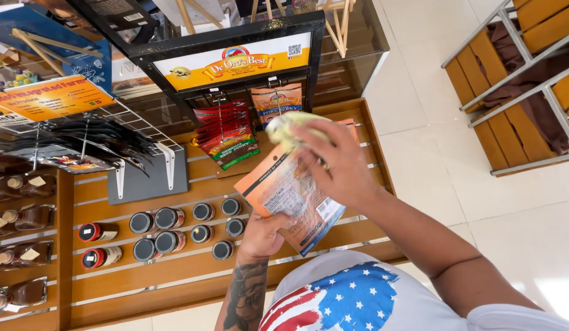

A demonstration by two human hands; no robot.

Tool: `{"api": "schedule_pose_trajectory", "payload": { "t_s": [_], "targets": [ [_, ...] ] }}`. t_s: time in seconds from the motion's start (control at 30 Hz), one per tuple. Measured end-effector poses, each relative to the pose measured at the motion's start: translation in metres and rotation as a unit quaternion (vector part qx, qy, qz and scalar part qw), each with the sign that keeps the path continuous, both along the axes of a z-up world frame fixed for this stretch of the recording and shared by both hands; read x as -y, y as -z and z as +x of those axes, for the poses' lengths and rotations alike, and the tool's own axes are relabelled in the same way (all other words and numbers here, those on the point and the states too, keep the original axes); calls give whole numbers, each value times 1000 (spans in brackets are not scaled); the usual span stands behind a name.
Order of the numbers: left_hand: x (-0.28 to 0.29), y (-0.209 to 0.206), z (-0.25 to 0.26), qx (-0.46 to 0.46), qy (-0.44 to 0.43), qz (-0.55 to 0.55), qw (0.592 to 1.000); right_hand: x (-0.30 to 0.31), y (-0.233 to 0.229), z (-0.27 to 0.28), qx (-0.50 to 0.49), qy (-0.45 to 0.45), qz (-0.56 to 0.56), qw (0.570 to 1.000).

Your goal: Wiping jerky packages with a cloth and hanging them back on a display rack.

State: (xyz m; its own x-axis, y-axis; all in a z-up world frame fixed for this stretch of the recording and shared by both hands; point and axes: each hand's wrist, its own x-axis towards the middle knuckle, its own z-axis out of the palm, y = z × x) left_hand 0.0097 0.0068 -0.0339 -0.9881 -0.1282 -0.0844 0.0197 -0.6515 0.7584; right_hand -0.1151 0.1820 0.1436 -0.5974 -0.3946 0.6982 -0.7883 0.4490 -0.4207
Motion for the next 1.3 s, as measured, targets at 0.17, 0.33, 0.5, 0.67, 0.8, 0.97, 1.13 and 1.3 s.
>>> {"api": "schedule_pose_trajectory", "payload": {
  "t_s": [0.17,0.33,0.5,0.67,0.8,0.97,1.13,1.3],
  "targets": [
    [12,-28,-5,-197,17,-355,914,20,-9,49,-18,-90,12,996],
    [10,-46,-1,-165,20,-378,911,15,-6,37,-35,-144,28,989],
    [-7,-125,-16,97,-69,116,986,-5,-2,16,32,-46,12,998],
    [17,-100,-35,73,28,160,984,2,35,59,23,-150,60,987],
    [17,-126,-34,110,-57,147,981,-21,30,23,51,-72,81,993],
    [15,-120,-43,112,-84,195,971,-13,31,44,49,-96,83,991],
    [46,-89,-46,113,-86,195,970,-19,61,78,20,-164,119,979],
    [43,-106,-41,113,-95,179,973,-44,76,42,109,-61,75,989]
  ]
}}
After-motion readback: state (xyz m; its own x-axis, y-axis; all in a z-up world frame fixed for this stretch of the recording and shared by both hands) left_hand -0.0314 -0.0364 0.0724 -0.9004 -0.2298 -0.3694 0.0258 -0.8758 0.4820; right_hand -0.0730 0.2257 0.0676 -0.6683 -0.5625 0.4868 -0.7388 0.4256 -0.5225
